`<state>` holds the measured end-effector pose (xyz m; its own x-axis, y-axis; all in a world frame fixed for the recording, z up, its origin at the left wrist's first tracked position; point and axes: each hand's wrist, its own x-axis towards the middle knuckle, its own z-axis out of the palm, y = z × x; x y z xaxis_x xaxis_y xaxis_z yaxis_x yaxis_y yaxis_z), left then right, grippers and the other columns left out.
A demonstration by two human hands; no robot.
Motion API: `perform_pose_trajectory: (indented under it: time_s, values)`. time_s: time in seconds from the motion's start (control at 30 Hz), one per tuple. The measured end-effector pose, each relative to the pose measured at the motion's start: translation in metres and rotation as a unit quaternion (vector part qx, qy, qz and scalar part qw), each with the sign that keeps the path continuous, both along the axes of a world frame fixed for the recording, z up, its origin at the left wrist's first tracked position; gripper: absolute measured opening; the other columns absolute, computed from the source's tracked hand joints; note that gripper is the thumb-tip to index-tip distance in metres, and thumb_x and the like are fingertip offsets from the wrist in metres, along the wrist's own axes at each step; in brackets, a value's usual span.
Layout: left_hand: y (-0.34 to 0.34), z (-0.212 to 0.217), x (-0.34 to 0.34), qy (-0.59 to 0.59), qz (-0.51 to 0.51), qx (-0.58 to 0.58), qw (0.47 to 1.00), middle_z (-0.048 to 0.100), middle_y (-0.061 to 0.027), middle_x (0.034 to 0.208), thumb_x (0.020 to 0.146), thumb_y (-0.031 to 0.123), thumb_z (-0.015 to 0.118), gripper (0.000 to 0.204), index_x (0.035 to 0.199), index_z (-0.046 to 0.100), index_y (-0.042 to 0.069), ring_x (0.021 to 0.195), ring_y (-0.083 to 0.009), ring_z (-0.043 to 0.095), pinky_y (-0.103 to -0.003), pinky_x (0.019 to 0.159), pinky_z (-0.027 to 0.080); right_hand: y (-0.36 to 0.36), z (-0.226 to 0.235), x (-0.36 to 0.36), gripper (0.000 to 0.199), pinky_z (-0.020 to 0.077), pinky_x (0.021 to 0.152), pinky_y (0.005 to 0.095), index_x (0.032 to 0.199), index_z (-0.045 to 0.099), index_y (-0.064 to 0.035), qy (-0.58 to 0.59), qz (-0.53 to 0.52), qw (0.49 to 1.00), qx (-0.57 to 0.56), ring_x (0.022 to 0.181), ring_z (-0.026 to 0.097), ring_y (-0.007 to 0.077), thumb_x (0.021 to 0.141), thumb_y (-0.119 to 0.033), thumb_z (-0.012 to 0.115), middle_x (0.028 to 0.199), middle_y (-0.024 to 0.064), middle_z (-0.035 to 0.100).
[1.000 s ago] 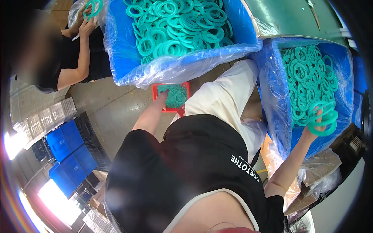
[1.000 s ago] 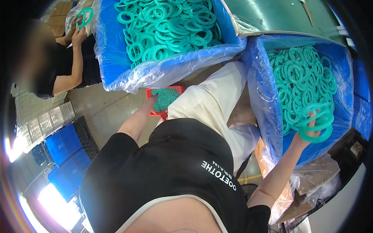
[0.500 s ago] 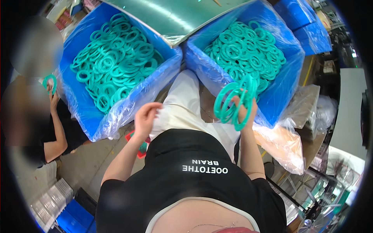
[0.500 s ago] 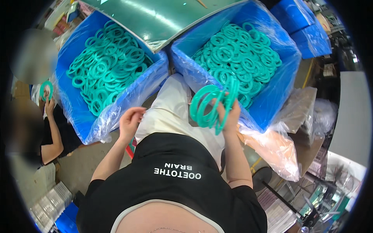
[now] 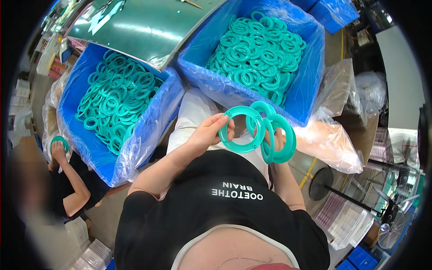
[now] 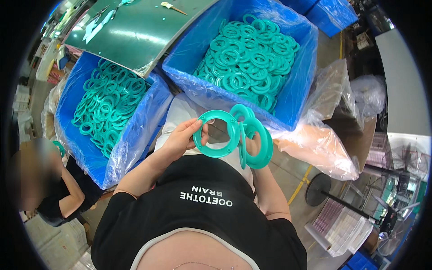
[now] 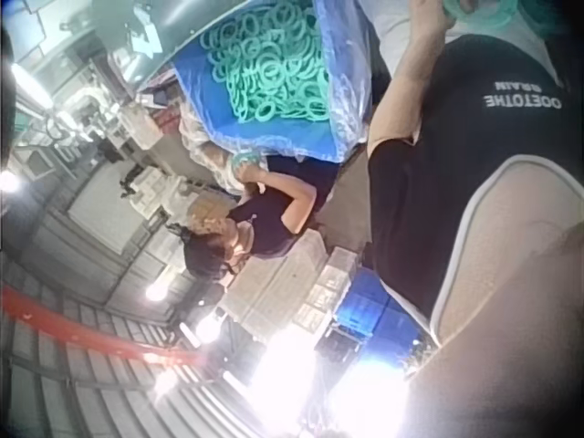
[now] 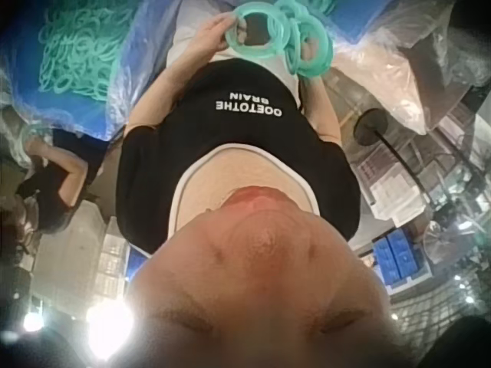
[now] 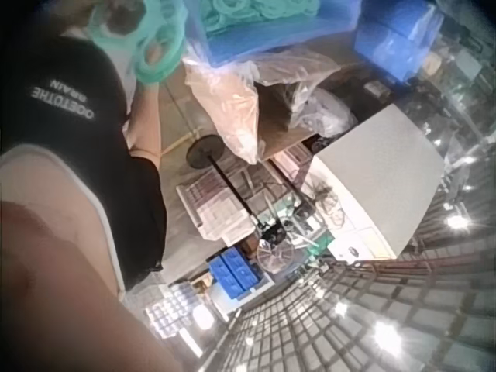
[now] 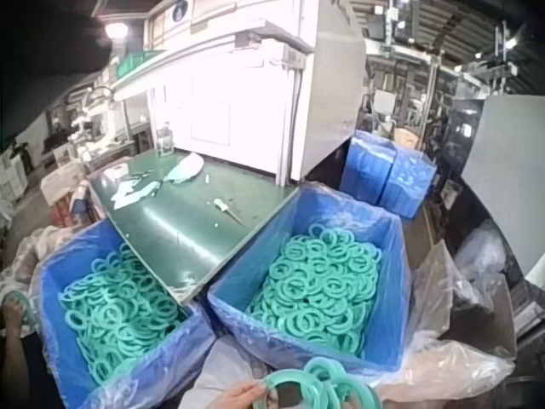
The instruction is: Sorting and stacking green plastic or rubber rings in a manufacturing environment.
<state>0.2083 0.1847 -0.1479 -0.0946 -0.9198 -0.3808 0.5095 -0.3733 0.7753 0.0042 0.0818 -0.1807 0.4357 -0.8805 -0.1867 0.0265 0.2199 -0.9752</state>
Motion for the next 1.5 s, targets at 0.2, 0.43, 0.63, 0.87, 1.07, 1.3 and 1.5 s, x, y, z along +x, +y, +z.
perform_pose_trajectory:
  time_s: [0.2, 0.43, 0.63, 0.87, 1.07, 1.3, 1.5]
  values:
    - [0.004, 0.018, -0.003, 0.170, -0.058, -0.032, 0.983, 0.048, 0.0050, 0.083, 0.096, 0.036, 0.043, 0.038, 0.115, 0.054, 0.004, 0.061, -0.0013, 0.036, -0.015, 0.052, 0.027, 0.011, 0.004, -0.020, 0.015, 0.0343, 0.049, 0.0229, 0.086, 0.060, -0.0009, -0.180, 0.143, 0.966, 0.119, 0.058, 0.047, 0.0083, 0.083, -0.016, 0.063, 0.065, 0.0013, 0.052]
    - [0.008, 0.005, -0.004, 0.101, -0.048, -0.012, 0.994, 0.047, 0.0066, 0.078, 0.096, 0.033, 0.046, 0.036, 0.116, 0.054, 0.004, 0.062, -0.0005, 0.035, -0.016, 0.055, 0.028, 0.025, 0.019, -0.016, 0.023, 0.0412, 0.059, 0.0214, 0.092, 0.054, -0.0017, -0.191, 0.117, 0.963, 0.150, 0.052, 0.045, 0.0078, 0.084, -0.022, 0.062, 0.063, 0.0005, 0.050]
    - [0.004, -0.013, -0.011, -0.068, 0.033, -0.029, 0.997, 0.052, 0.0063, 0.072, 0.093, 0.021, 0.053, 0.022, 0.104, 0.060, 0.003, 0.060, -0.0015, 0.042, -0.018, 0.056, 0.034, 0.034, 0.021, -0.015, 0.024, 0.0397, 0.049, 0.0236, 0.089, 0.056, -0.0014, -0.113, 0.062, 0.987, 0.094, 0.055, 0.051, 0.0105, 0.075, -0.014, 0.070, 0.067, 0.0045, 0.055]
    - [-0.004, -0.017, -0.013, -0.557, 0.094, -0.231, 0.792, 0.062, -0.0095, 0.077, 0.086, 0.006, 0.057, 0.016, 0.100, 0.059, -0.001, 0.067, -0.0167, 0.060, -0.030, 0.060, 0.047, 0.038, 0.029, -0.025, 0.024, 0.0403, 0.054, 0.0251, 0.087, 0.057, -0.0029, 0.046, 0.043, 0.996, 0.055, 0.058, 0.051, 0.0104, 0.077, -0.019, 0.070, 0.066, 0.0025, 0.054]
    - [-0.008, -0.012, 0.002, -0.196, 0.107, -0.056, 0.973, 0.055, -0.0010, 0.068, 0.096, 0.013, 0.042, 0.022, 0.102, 0.060, 0.003, 0.051, -0.0050, 0.040, -0.019, 0.046, 0.031, 0.005, 0.029, -0.063, 0.023, 0.0412, 0.059, 0.0273, 0.098, 0.054, -0.0039, -0.146, -0.153, 0.977, -0.014, 0.063, 0.052, 0.0109, 0.082, -0.016, 0.065, 0.077, 0.0020, 0.055]
    - [-0.011, -0.031, -0.016, -0.002, 0.044, 0.024, 0.999, 0.045, 0.0045, 0.069, 0.097, 0.015, 0.041, 0.022, 0.104, 0.057, 0.002, 0.056, -0.0019, 0.036, -0.016, 0.048, 0.027, -0.042, 0.031, -0.100, 0.021, 0.0412, 0.065, 0.0247, 0.100, 0.053, -0.0026, -0.453, -0.139, 0.876, 0.088, 0.064, 0.052, 0.0102, 0.089, -0.021, 0.057, 0.077, 0.0022, 0.056]
    - [-0.012, 0.000, -0.034, 0.001, -0.081, -0.060, 0.995, 0.045, 0.0057, 0.071, 0.097, 0.023, 0.044, 0.029, 0.111, 0.056, 0.000, 0.062, -0.0013, 0.039, -0.017, 0.052, 0.031, 0.021, 0.007, -0.024, 0.025, 0.0448, 0.064, 0.0248, 0.098, 0.056, -0.0034, 0.123, -0.050, 0.991, -0.016, 0.068, 0.055, 0.0091, 0.077, -0.011, 0.067, 0.076, 0.0009, 0.058]
